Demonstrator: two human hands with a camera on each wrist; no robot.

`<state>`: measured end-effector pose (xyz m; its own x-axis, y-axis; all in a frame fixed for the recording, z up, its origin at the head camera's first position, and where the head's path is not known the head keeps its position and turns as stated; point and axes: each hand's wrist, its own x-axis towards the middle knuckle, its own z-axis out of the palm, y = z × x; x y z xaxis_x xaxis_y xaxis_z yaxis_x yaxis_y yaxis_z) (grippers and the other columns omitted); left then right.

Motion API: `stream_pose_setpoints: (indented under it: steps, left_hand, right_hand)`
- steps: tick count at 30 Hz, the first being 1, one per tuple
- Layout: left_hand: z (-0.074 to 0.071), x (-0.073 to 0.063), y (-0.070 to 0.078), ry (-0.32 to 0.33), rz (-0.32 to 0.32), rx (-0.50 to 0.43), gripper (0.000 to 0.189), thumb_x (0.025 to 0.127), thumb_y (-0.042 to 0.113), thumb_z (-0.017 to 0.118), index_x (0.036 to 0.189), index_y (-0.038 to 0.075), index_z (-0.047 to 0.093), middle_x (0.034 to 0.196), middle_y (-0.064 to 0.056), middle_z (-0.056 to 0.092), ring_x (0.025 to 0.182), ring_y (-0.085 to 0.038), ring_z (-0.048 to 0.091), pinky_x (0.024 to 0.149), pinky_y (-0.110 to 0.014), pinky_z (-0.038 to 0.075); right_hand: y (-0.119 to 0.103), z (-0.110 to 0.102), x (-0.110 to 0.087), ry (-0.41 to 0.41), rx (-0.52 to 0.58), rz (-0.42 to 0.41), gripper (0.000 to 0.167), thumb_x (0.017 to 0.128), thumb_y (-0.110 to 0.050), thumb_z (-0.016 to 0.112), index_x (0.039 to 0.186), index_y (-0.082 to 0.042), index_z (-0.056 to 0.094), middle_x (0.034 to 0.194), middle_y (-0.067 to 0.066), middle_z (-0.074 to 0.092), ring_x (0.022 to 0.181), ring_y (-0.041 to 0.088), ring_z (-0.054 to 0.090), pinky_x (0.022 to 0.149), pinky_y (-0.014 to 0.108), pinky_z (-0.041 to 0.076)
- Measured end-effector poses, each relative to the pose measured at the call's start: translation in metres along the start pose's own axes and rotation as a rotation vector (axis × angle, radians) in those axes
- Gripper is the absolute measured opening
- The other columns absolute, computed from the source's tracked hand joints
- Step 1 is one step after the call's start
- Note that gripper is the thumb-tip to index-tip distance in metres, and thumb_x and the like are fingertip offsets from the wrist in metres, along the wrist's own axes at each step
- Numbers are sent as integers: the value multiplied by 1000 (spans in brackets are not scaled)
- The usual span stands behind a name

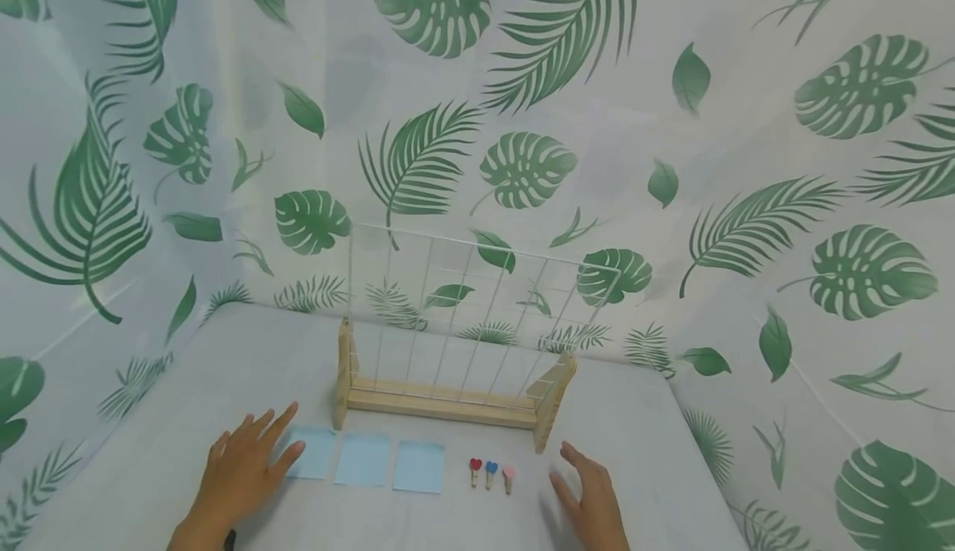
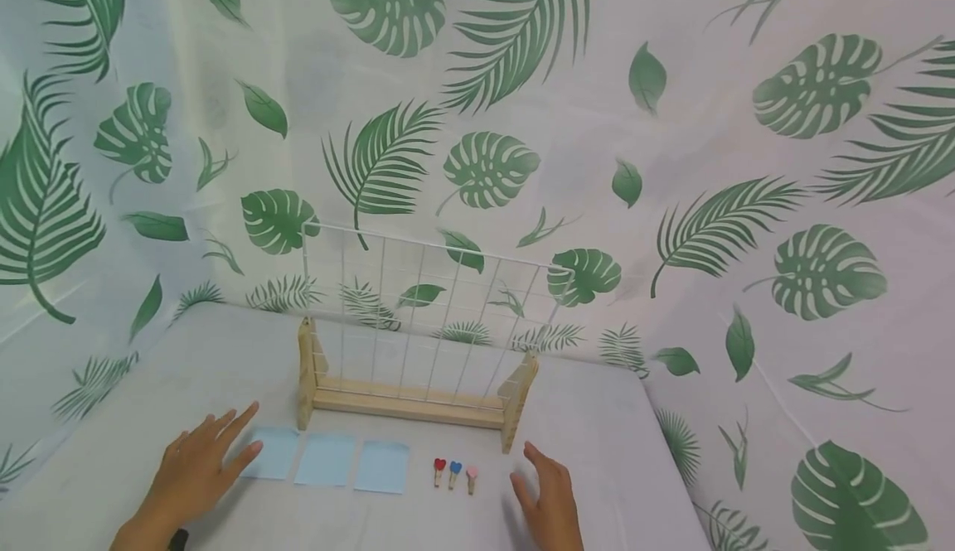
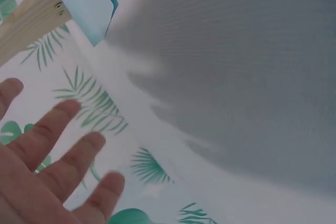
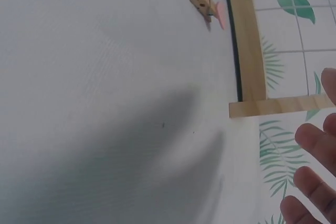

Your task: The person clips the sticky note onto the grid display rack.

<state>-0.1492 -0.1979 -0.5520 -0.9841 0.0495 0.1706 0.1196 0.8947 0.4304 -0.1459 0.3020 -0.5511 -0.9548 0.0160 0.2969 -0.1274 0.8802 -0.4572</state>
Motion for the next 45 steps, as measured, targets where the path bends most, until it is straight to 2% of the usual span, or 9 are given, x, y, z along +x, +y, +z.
stream_pose_setpoints:
  steps: [3,5,9,12,19,29,36,43,45]
  left_hand:
    - [1,4,-5,-4,23,-41,58,106,33,71,156,7,56,132,-29,68,123,-58,61,96,-81,44]
    - [2,6,-10,-11,35,-86,55,105,28,73,153,7,59,122,-23,71,113,-51,64,90,-75,49]
    - [0,10,-16,-25,46,-184,53,100,24,79,148,6,64,111,-13,69,101,-36,63,81,-60,53]
    - [-5,11,-17,-41,46,-251,54,97,23,83,145,4,66,109,-10,67,100,-32,62,82,-58,54]
    - [-15,13,-17,-96,14,-359,56,96,22,85,143,-1,65,117,-17,68,111,-41,66,95,-65,56]
    - [-23,18,-17,-189,-82,-431,60,101,26,80,150,-1,59,132,-26,63,122,-48,63,100,-68,53]
    - [-23,20,-21,-210,-103,-467,60,102,25,78,151,-3,57,136,-29,61,122,-49,63,100,-65,54]
    - [-21,23,-26,-219,-95,-505,59,104,22,76,150,-7,55,137,-32,60,121,-50,64,99,-62,56]
    - [-19,24,-27,-225,-115,-513,59,104,22,76,150,-7,55,138,-32,61,122,-50,64,99,-61,56]
  right_hand:
    - [-2,0,4,40,6,-61,39,96,-7,81,132,2,69,123,15,77,115,40,67,99,60,55]
    - [-4,0,7,42,22,-67,35,94,-5,83,127,0,71,117,11,79,111,37,69,94,56,58]
    - [-8,0,13,-9,92,-43,33,95,-6,82,126,-3,72,115,8,79,110,36,70,90,50,61]
    - [-9,1,17,-34,153,-45,32,96,-8,81,126,-3,71,115,8,80,110,36,72,89,47,62]
    - [-12,5,24,-18,225,-98,29,94,-4,82,121,-2,74,103,3,81,100,27,75,84,37,62]
    - [-20,9,38,-121,300,-6,26,94,-5,81,120,-1,75,103,3,81,99,22,75,89,41,63]
    - [-27,12,45,-158,345,6,23,95,-4,81,116,1,76,98,4,80,95,24,75,87,37,62]
    - [-32,17,50,-198,383,23,22,95,-4,81,116,2,76,98,3,79,95,23,74,86,31,61]
    - [-34,17,51,-219,400,21,23,95,-4,80,117,2,76,99,5,79,96,23,74,86,30,60]
